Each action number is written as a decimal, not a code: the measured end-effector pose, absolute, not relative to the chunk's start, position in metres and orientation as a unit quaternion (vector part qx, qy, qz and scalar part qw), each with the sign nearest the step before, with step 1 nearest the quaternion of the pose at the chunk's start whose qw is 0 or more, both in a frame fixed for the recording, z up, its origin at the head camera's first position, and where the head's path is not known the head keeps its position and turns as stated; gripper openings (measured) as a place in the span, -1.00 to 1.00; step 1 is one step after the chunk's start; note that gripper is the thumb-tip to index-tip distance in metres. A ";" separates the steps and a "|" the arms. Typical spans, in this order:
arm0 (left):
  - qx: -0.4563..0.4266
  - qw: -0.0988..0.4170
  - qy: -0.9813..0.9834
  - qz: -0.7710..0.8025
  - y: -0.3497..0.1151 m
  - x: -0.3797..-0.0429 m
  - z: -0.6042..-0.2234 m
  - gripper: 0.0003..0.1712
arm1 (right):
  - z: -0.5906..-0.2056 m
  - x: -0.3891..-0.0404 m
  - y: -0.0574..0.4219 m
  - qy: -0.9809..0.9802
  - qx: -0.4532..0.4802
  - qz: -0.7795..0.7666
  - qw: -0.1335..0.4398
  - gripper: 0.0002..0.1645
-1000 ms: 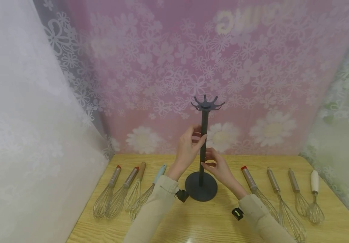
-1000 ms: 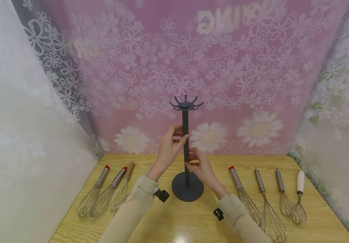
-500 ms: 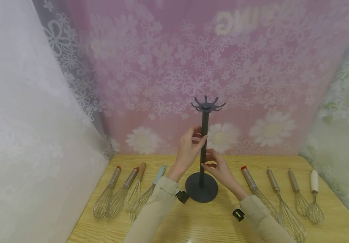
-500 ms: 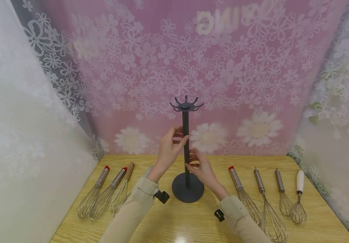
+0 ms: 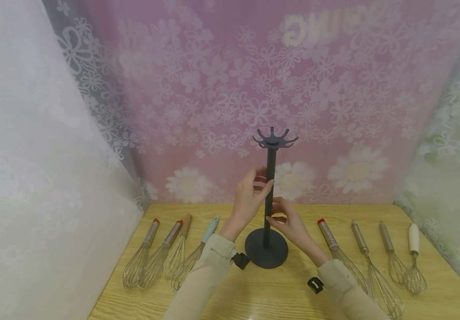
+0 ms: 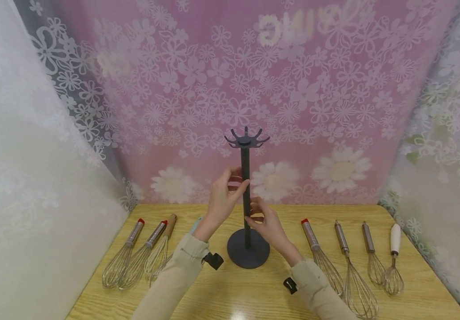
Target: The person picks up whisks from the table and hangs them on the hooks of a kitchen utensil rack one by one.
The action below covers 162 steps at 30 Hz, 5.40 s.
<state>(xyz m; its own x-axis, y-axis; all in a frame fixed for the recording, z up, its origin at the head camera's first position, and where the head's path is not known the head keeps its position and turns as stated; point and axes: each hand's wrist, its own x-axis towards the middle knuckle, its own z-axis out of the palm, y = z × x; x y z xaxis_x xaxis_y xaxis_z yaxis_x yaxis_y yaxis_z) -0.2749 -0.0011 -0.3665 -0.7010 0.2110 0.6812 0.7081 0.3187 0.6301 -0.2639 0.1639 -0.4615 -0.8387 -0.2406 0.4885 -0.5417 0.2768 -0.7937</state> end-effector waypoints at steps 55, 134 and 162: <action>-0.318 0.257 -0.761 -0.504 -0.003 -0.268 -0.370 -0.64 | -0.456 -0.237 0.155 -0.792 0.246 0.513 0.219 -0.41; -0.326 0.261 -0.753 -0.508 -0.002 -0.266 -0.369 -0.64 | -0.297 -0.226 0.197 -0.741 0.289 0.346 0.497 -0.40; -0.326 0.268 -0.751 -0.508 -0.001 -0.265 -0.369 -0.65 | -0.261 -0.239 0.191 -0.801 0.361 0.224 0.422 -0.29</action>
<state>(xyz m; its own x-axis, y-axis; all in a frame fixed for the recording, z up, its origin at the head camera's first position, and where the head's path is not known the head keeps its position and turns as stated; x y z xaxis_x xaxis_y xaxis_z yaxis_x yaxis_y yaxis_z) -0.2651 -0.0013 -0.3690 -0.6441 0.2172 0.7334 0.7617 0.2705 0.5888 -0.2393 0.1914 -0.2610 -0.3836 -0.3888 0.8377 -0.7665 0.6399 -0.0541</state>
